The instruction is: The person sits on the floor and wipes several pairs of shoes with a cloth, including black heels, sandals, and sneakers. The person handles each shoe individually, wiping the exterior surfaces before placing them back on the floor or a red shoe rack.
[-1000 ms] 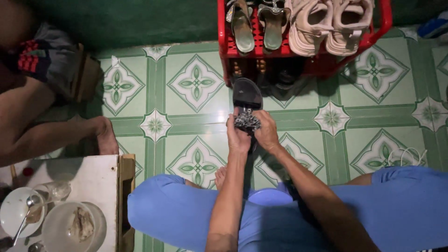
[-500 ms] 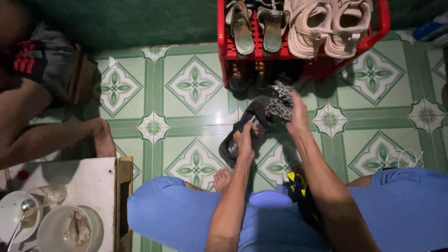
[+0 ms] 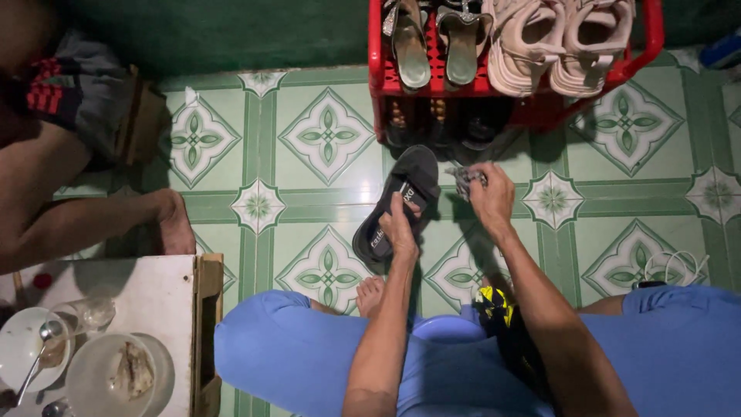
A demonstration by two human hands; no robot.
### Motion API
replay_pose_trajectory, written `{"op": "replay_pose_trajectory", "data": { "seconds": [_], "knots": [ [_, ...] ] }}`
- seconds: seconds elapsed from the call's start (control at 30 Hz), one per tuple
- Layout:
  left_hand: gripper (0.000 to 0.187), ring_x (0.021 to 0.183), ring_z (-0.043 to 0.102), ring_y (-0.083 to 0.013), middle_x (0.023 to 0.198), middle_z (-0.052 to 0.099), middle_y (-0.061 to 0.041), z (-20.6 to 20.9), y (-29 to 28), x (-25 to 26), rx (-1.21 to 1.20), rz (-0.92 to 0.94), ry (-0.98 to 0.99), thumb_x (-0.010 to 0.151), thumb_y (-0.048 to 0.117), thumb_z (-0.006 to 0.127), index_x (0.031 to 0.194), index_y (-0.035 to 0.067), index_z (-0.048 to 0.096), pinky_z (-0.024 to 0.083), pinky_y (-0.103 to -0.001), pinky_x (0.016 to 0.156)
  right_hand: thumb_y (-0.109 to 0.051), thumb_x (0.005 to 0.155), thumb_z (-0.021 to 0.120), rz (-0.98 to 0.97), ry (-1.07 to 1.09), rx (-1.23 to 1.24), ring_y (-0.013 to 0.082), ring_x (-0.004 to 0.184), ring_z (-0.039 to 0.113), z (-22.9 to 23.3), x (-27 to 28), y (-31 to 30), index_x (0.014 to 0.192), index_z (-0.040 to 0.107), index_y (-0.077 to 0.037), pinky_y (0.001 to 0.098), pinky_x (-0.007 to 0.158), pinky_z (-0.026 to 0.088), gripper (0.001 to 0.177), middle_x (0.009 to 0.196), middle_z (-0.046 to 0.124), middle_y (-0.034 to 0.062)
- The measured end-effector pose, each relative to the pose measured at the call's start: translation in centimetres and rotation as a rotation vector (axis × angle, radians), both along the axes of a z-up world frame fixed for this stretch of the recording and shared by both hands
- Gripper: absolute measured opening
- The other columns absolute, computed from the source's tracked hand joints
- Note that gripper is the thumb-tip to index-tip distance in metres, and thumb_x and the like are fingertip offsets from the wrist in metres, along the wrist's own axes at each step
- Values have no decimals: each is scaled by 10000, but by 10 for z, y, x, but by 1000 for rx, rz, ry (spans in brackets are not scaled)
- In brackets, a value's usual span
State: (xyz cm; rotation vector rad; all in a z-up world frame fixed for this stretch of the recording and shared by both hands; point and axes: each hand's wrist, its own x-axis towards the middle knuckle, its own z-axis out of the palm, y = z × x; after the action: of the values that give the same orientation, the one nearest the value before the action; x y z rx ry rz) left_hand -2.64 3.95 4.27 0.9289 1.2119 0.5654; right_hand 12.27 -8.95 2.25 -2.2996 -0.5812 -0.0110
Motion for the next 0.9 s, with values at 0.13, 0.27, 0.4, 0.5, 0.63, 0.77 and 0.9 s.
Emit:
{"op": "replay_pose_trajectory", "data": {
  "seconds": [0.13,0.27,0.4,0.5,0.63,0.77,0.9],
  "knots": [
    [637,696,663,-227,660,728,-78,-26,-4,-2,85,-236,188,958,648,500,687,148,785,522,-327,751,-105,817,711,195,41,284,342,1085,659,27,-17,50,1159,739,-197,418,985,493,355,1071,696,100],
    [581,926,668,-419,920,707,-316,-36,-8,-3,240,-107,140,954,503,651,905,-70,731,468,-521,875,-118,863,656,622,-113,114,358,1089,606,31,-36,72,1273,686,-162,453,957,520,413,1090,650,120],
    [519,870,667,-464,823,666,-323,-29,0,-4,412,-20,117,947,413,709,843,-95,677,480,-530,818,-203,958,609,804,-314,132,419,1041,549,-26,-41,59,1323,578,-80,497,958,501,387,1152,578,163],
    [458,792,662,-248,744,685,-243,-29,0,-4,346,29,48,939,392,725,778,-35,686,499,-438,784,-126,875,629,810,-84,-38,578,1266,475,-89,-62,42,1188,577,54,624,1118,388,365,1303,568,368],
    [427,724,613,-199,718,708,-176,-3,5,-8,276,19,32,941,388,724,767,-1,713,507,-416,761,-262,922,659,874,71,1,451,1332,511,-130,-48,37,1296,612,-19,538,1125,428,449,1408,594,240],
    [586,979,651,-333,960,711,-277,-7,8,-7,159,-83,112,938,534,670,913,-49,726,474,-461,919,-324,860,743,796,197,-752,420,1089,686,55,-57,63,1169,704,-105,554,924,575,381,1138,711,180],
    [775,1215,607,-389,1186,667,-323,14,6,-8,12,-243,150,977,658,533,1102,-85,711,419,-488,1056,-285,847,669,624,25,-718,310,997,726,98,-55,61,1092,729,-196,477,843,613,268,1026,705,76]
  ]
}}
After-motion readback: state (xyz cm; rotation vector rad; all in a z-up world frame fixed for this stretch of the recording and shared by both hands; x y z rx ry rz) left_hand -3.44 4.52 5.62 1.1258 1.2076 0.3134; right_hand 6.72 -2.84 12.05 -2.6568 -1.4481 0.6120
